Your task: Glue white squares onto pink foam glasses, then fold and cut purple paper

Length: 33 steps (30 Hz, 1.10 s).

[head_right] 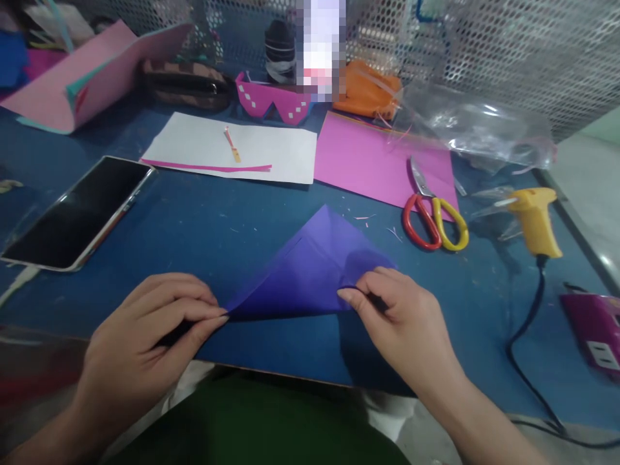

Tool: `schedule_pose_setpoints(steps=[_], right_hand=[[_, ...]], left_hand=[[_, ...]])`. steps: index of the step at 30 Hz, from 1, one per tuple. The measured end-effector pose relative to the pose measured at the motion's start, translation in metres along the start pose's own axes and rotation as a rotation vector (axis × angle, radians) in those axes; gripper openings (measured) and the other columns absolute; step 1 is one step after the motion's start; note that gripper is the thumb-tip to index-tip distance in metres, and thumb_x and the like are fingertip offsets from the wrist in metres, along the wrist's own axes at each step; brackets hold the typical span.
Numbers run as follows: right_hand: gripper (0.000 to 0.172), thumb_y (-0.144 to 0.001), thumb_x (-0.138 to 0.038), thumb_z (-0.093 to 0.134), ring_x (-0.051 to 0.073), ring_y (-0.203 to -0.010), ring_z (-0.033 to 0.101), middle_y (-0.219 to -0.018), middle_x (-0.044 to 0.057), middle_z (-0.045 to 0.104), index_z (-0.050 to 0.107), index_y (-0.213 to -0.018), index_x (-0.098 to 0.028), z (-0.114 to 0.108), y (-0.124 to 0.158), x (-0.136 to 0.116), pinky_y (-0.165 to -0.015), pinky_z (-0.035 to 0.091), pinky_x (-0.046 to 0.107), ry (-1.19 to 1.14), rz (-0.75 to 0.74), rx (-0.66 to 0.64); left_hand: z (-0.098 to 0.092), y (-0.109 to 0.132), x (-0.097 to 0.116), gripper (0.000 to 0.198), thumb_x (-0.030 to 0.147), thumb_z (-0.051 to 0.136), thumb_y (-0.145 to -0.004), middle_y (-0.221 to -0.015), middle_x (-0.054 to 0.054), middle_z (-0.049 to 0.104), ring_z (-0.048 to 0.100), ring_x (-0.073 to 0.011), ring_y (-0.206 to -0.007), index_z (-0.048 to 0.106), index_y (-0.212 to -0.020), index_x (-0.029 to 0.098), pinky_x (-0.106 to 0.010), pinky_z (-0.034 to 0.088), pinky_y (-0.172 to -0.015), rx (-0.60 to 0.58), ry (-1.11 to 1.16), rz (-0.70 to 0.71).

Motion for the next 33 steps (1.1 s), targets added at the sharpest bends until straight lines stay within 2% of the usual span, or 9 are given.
schedule_pose_setpoints(steps=[3, 5, 8, 11, 14, 19, 27, 31, 33], right_hand=[[0.036, -0.09, -0.049, 0.059, 0.015, -0.064, 0.053, -0.065, -0.001, 0.057, 0.057, -0.065, -0.023, 0.003, -0.003, 0.002, -0.062, 0.041, 0.03, 0.017, 0.004, -0.043], [0.035, -0.091, -0.049, 0.058, 0.016, -0.064, 0.053, -0.065, -0.001, 0.057, 0.058, -0.067, -0.023, 0.003, -0.003, 0.002, -0.062, 0.04, 0.031, 0.039, 0.001, -0.05], [0.035, -0.091, -0.049, 0.057, 0.015, -0.062, 0.052, -0.064, -0.001, 0.056, 0.057, -0.067, -0.023, 0.002, -0.002, 0.0, -0.059, 0.04, 0.03, 0.059, -0.016, -0.04], [0.036, -0.091, -0.048, 0.058, 0.015, -0.06, 0.051, -0.063, -0.001, 0.055, 0.056, -0.065, -0.023, 0.001, -0.002, -0.003, -0.057, 0.04, 0.03, 0.072, -0.042, -0.023], [0.037, -0.091, -0.047, 0.058, 0.014, -0.058, 0.051, -0.061, -0.001, 0.054, 0.054, -0.064, -0.023, 0.001, -0.003, -0.005, -0.055, 0.04, 0.029, 0.084, -0.06, -0.025], [0.037, -0.092, -0.046, 0.057, 0.014, -0.058, 0.052, -0.061, -0.001, 0.054, 0.055, -0.064, -0.023, 0.0, -0.004, -0.008, -0.054, 0.04, 0.029, 0.094, -0.072, -0.021], [0.039, -0.091, -0.053, 0.055, 0.015, -0.056, 0.056, -0.063, -0.001, 0.06, 0.057, -0.065, -0.024, -0.003, -0.002, -0.002, -0.052, 0.041, 0.029, 0.133, -0.032, -0.002], [0.033, -0.089, -0.056, 0.056, 0.017, -0.051, 0.059, -0.066, 0.0, 0.067, 0.064, -0.081, -0.025, -0.008, -0.005, -0.008, -0.045, 0.04, 0.028, 0.181, -0.06, 0.006], [0.036, -0.086, -0.06, 0.058, 0.019, -0.052, 0.062, -0.068, 0.001, 0.069, 0.066, -0.09, -0.025, -0.01, -0.009, -0.016, -0.045, 0.042, 0.028, 0.186, -0.069, 0.014]], left_hand=[[-0.001, 0.003, 0.001, 0.011, 0.013, 0.07, -0.083, -0.079, 0.001, 0.07, 0.063, -0.0177, -0.084, 0.07, -0.079, 0.023, -0.034, 0.047, -0.078, -0.003, 0.005, 0.014], [-0.002, 0.003, 0.001, 0.004, 0.022, 0.074, -0.082, -0.08, 0.001, 0.071, 0.064, -0.0189, -0.083, 0.07, -0.081, 0.023, -0.036, 0.047, -0.077, 0.007, 0.015, 0.002], [-0.003, 0.0, 0.003, 0.015, 0.034, 0.078, -0.079, -0.077, 0.0, 0.071, 0.065, -0.0198, -0.08, 0.069, -0.077, 0.023, -0.037, 0.047, -0.074, 0.041, 0.034, -0.031], [-0.002, -0.004, 0.005, 0.018, 0.031, 0.077, -0.08, -0.071, 0.002, 0.069, 0.064, -0.0184, -0.076, 0.066, -0.069, 0.023, -0.037, 0.046, -0.072, 0.07, 0.019, -0.067], [0.001, -0.008, 0.009, 0.019, 0.03, 0.078, -0.079, -0.072, 0.002, 0.068, 0.064, -0.0179, -0.076, 0.065, -0.069, 0.022, -0.036, 0.046, -0.072, 0.081, 0.055, -0.09], [0.01, -0.009, 0.013, 0.018, 0.027, 0.074, -0.083, -0.069, 0.003, 0.067, 0.063, -0.0158, -0.073, 0.064, -0.07, 0.021, -0.035, 0.044, -0.071, 0.035, 0.11, -0.092], [0.019, -0.012, 0.01, 0.027, 0.026, 0.065, -0.09, -0.063, 0.002, 0.056, 0.05, -0.0155, -0.065, 0.054, -0.066, 0.019, -0.035, 0.036, -0.067, -0.046, -0.035, -0.121], [0.022, -0.014, 0.009, 0.03, 0.03, 0.062, -0.092, -0.063, 0.002, 0.054, 0.047, -0.0159, -0.063, 0.052, -0.066, 0.02, -0.035, 0.034, -0.065, -0.087, -0.054, -0.112], [0.022, -0.014, 0.009, 0.03, 0.031, 0.061, -0.092, -0.063, 0.002, 0.055, 0.047, -0.0163, -0.064, 0.052, -0.065, 0.02, -0.035, 0.033, -0.065, -0.088, -0.067, -0.106]])
Point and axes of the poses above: each hand's wrist, its own y-axis away from the middle knuckle, its own z-axis out of the palm, x = y × z, the point moved 8 cm from there along -y, towards the middle knuckle
